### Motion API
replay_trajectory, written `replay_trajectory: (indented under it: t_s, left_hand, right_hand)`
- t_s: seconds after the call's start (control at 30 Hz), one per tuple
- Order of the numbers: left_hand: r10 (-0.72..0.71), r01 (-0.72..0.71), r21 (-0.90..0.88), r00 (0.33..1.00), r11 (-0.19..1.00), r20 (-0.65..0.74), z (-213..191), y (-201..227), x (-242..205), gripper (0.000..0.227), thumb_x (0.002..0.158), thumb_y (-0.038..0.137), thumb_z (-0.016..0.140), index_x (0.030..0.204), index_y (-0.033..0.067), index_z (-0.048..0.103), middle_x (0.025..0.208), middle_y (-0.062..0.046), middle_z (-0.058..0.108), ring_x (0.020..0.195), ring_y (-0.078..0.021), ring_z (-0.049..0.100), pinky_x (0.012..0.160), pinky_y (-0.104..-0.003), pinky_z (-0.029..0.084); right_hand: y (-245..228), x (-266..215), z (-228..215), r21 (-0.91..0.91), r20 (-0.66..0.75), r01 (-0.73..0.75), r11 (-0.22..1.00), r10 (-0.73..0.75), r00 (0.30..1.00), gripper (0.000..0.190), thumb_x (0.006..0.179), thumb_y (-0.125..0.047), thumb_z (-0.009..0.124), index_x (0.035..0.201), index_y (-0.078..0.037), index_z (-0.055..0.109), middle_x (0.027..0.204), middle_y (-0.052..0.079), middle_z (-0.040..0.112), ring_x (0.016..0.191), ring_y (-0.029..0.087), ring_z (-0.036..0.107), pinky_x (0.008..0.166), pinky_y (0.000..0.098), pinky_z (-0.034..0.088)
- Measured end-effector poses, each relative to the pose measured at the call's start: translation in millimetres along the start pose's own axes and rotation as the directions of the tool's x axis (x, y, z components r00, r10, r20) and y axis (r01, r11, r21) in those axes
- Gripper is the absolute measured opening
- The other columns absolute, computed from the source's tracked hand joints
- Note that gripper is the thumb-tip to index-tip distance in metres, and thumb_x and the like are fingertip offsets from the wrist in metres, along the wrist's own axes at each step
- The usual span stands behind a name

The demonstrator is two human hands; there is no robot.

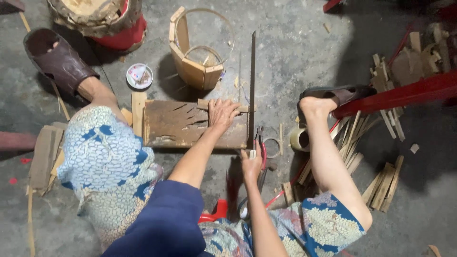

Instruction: The person sits on a low stool and uses a hand saw to cut a small rectangular piece of wood held on a wooden board. They repeatedly saw the wood, pause to inspect the cut, and continue sawing until the piece is separated.

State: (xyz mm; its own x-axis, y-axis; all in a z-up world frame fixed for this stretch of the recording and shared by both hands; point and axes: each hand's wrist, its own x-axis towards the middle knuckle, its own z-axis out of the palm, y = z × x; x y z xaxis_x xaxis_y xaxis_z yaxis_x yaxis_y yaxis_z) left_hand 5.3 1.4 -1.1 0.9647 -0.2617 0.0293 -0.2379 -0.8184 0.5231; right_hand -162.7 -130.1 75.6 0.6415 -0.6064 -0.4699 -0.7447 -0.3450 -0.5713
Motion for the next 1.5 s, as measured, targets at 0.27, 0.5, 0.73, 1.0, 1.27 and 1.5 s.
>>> replay_trajectory:
  t_s: [0.27, 0.5, 0.73, 1.0, 1.27, 1.5]
  left_hand:
    - [-0.009, 0.009, 0.021, 0.999, 1.000, 0.031, -5.4, 3.8, -3.9, 0.028, 0.100, 0.048, 0.057, 0.126, 0.0433, 0.065, 0.100, 0.005, 0.061, 0.100, -0.0199, 0.053, 0.107, -0.048, 0.027]
    - [-0.007, 0.008, 0.000, 0.999, 1.000, 0.031, -6.9, 3.8, -4.0, 0.029, 0.100, 0.049, 0.056, 0.127, 0.0426, 0.065, 0.101, 0.005, 0.061, 0.100, -0.0203, 0.052, 0.108, -0.050, 0.026]
    - [-0.004, 0.004, 0.016, 1.000, 1.000, 0.029, -8.6, 4.4, -4.3, 0.029, 0.100, 0.048, 0.057, 0.127, 0.0448, 0.064, 0.101, 0.006, 0.061, 0.101, -0.0200, 0.053, 0.108, -0.050, 0.026]
    - [-0.041, 0.040, 0.030, 0.998, 0.999, 0.050, -3.1, 3.4, -1.4, 0.028, 0.098, 0.047, 0.060, 0.126, 0.0459, 0.064, 0.103, 0.007, 0.062, 0.105, -0.0202, 0.054, 0.112, -0.050, 0.023]
    - [-0.060, 0.057, 0.042, 0.996, 0.997, 0.065, -8.6, 7.4, -1.8, 0.029, 0.098, 0.049, 0.059, 0.127, 0.0467, 0.064, 0.103, 0.007, 0.062, 0.105, -0.0191, 0.053, 0.110, -0.049, 0.024]
    - [-0.112, 0.106, 0.055, 0.987, 0.993, 0.112, -12.5, 10.5, 1.3, 0.027, 0.098, 0.049, 0.059, 0.124, 0.0448, 0.066, 0.109, 0.007, 0.066, 0.109, -0.0195, 0.054, 0.112, -0.049, 0.021]
  right_hand:
    - [25.6, -21.3, -8.7, -0.047, 0.014, -0.086, 0.995, 0.087, 0.996, 0.076, 0.079, -0.034, 0.083, 0.147, -0.046, 0.051, 0.131, 0.010, 0.069, 0.125, 0.034, 0.063, 0.106, 0.0449, 0.048]
    - [19.8, -31.3, -13.0, -0.056, 0.047, -0.061, 0.997, 0.064, 0.997, 0.073, 0.081, -0.034, 0.080, 0.148, -0.041, 0.051, 0.133, 0.013, 0.068, 0.126, 0.038, 0.061, 0.108, 0.0486, 0.047]
    - [11.9, -17.8, -11.2, -0.061, 0.032, -0.066, 0.996, 0.068, 0.997, 0.073, 0.083, -0.036, 0.080, 0.149, -0.043, 0.049, 0.135, 0.014, 0.067, 0.126, 0.038, 0.061, 0.108, 0.0479, 0.048]
    - [46.0, -36.2, -13.7, -0.065, 0.037, -0.076, 0.995, 0.079, 0.996, 0.074, 0.079, -0.032, 0.083, 0.146, -0.044, 0.053, 0.140, 0.010, 0.064, 0.130, 0.037, 0.059, 0.111, 0.0467, 0.045]
    - [41.6, -25.1, -11.0, -0.021, 0.029, -0.020, 1.000, 0.020, 0.999, 0.076, 0.079, -0.031, 0.084, 0.147, -0.041, 0.053, 0.141, 0.014, 0.062, 0.134, 0.035, 0.055, 0.113, 0.0453, 0.043]
    - [-8.0, -80.3, -65.7, 0.098, -0.050, 0.001, 0.995, 0.004, 0.999, 0.073, 0.081, -0.023, 0.079, 0.148, -0.036, 0.052, 0.142, 0.017, 0.062, 0.133, 0.039, 0.055, 0.112, 0.0482, 0.044]
